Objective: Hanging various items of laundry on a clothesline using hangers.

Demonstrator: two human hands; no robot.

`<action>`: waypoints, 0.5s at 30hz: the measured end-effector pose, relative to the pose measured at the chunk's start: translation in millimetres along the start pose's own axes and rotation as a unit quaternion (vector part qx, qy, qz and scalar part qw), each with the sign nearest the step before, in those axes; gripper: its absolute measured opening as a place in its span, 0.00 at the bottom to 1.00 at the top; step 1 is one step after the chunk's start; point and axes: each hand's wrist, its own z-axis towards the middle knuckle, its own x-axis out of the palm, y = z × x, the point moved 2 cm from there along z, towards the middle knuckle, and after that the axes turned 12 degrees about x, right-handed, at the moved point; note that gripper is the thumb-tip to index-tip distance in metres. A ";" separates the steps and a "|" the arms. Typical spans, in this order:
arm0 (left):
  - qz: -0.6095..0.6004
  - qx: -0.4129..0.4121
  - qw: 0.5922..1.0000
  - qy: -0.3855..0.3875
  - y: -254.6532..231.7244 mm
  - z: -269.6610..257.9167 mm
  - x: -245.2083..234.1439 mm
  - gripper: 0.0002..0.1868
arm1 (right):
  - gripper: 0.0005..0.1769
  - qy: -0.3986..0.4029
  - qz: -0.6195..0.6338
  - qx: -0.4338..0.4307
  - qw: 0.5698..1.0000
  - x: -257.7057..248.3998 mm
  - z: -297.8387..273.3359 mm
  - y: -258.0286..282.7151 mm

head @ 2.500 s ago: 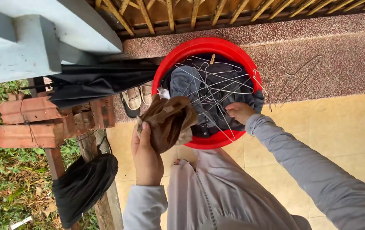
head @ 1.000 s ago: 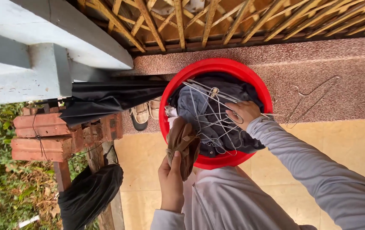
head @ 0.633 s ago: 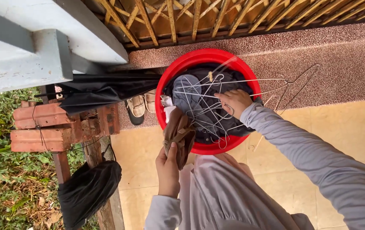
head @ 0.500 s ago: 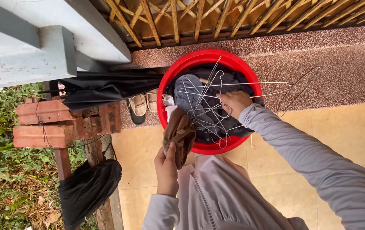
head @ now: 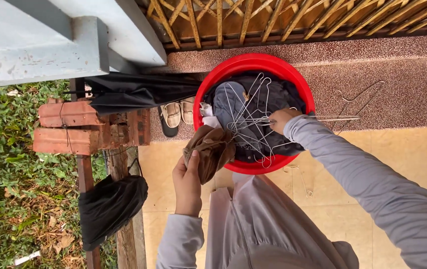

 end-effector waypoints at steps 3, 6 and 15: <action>-0.020 -0.002 1.000 -0.013 -0.3 -5.9 -7.2 0.17 | 0.16 0.042 0.043 0.020 0.998 1.8 1.5 2.8; -0.020 0.001 1.000 -0.012 -0.6 -13.9 -16.6 0.17 | 0.16 0.091 0.240 0.077 0.964 5.8 19.7 -6.5; -0.046 0.030 0.998 0.006 1.2 -26.0 -23.2 0.17 | 0.14 0.081 0.438 0.102 0.890 30.5 43.8 -26.7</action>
